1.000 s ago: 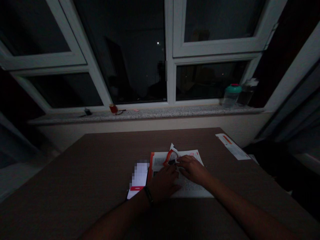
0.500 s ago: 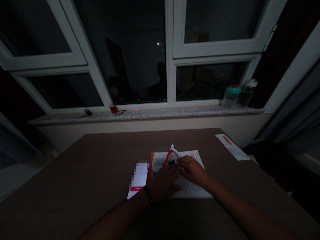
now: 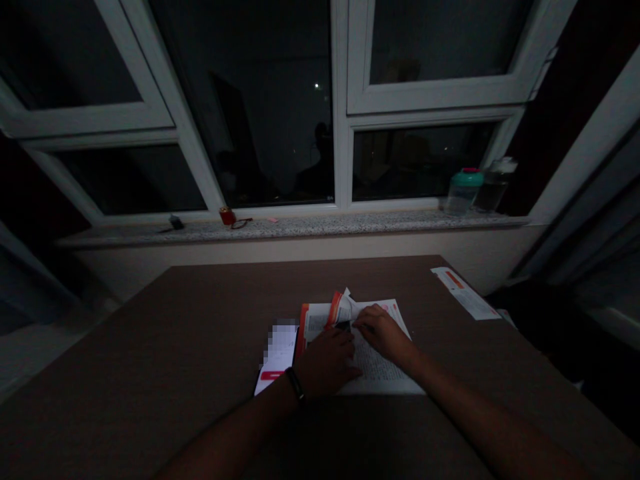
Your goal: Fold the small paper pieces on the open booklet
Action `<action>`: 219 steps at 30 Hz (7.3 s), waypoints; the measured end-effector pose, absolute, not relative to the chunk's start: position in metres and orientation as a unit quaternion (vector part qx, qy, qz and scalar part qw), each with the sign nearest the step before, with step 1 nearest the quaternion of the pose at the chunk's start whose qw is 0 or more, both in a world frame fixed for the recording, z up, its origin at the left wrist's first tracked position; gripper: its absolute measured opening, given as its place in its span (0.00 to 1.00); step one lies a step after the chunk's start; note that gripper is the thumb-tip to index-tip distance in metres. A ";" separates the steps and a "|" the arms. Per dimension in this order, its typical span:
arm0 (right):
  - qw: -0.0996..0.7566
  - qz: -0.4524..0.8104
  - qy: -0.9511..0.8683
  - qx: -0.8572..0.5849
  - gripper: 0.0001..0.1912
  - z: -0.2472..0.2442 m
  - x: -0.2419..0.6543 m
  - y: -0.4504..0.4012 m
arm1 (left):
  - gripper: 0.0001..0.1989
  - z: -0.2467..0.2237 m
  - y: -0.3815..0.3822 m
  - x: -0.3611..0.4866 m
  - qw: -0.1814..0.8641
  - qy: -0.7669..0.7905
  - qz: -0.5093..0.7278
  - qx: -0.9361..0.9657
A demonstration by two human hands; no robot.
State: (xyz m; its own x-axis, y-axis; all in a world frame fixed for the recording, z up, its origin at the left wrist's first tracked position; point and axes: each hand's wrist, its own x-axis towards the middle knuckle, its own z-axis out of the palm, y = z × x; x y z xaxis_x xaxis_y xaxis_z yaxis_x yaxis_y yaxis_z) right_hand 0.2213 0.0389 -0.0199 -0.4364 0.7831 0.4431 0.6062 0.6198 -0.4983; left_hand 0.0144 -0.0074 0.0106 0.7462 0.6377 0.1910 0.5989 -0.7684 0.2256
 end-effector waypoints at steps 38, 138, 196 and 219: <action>0.221 0.093 -0.884 -0.401 0.09 -0.004 0.221 0.016 | 0.04 0.005 -0.006 0.016 0.041 0.338 0.129 0.931; 0.162 -0.016 -0.936 -0.311 0.08 -0.003 0.212 0.012 | 0.06 0.005 0.006 0.004 0.075 0.598 0.161 0.781; 0.143 -0.009 -0.938 -0.315 0.08 -0.006 0.201 0.006 | 0.15 0.006 0.012 0.004 0.084 0.579 0.150 0.797; 0.145 0.036 -0.907 -0.394 0.07 0.005 0.200 0.006 | 0.24 0.006 0.008 0.010 0.137 0.566 0.259 0.771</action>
